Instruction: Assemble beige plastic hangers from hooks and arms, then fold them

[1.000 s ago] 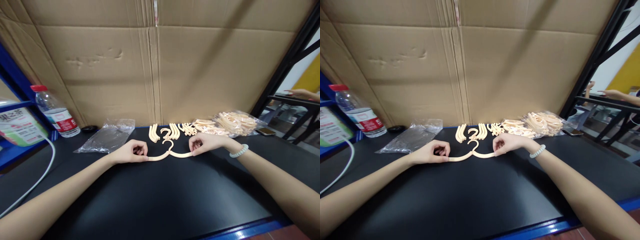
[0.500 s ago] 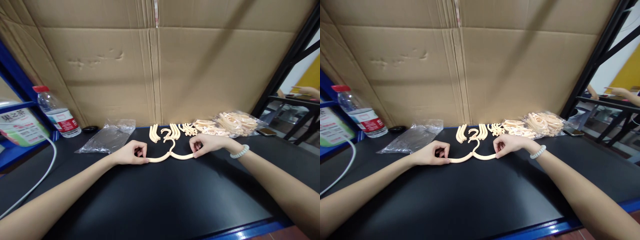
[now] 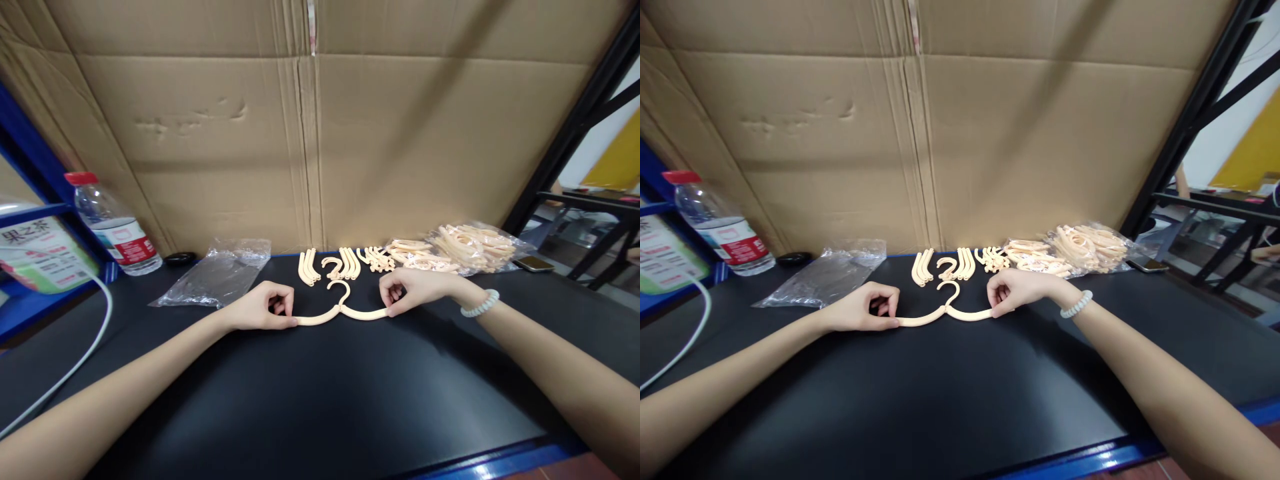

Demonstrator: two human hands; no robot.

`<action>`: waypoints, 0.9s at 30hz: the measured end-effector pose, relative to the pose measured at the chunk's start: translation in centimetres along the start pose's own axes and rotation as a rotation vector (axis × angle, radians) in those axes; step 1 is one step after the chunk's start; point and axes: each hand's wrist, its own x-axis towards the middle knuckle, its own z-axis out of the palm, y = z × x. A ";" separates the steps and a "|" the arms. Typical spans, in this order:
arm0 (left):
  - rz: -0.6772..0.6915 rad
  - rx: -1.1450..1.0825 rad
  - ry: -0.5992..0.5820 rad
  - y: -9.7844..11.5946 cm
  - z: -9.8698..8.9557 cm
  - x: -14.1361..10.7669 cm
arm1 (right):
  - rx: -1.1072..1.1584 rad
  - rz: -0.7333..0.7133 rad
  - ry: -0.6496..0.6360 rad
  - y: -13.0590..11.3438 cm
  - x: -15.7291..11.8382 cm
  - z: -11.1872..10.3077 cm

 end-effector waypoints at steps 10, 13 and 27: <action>0.011 0.013 0.011 -0.2 0.1 0.0 | 0.017 0.009 0.004 -0.2 0.1 0.0; 0.017 0.017 0.016 -0.1 0.1 0.0 | 0.007 0.005 0.002 -0.2 0.0 0.0; -0.011 0.012 0.066 -0.5 0.3 0.1 | 0.042 0.024 0.025 -0.2 0.2 0.2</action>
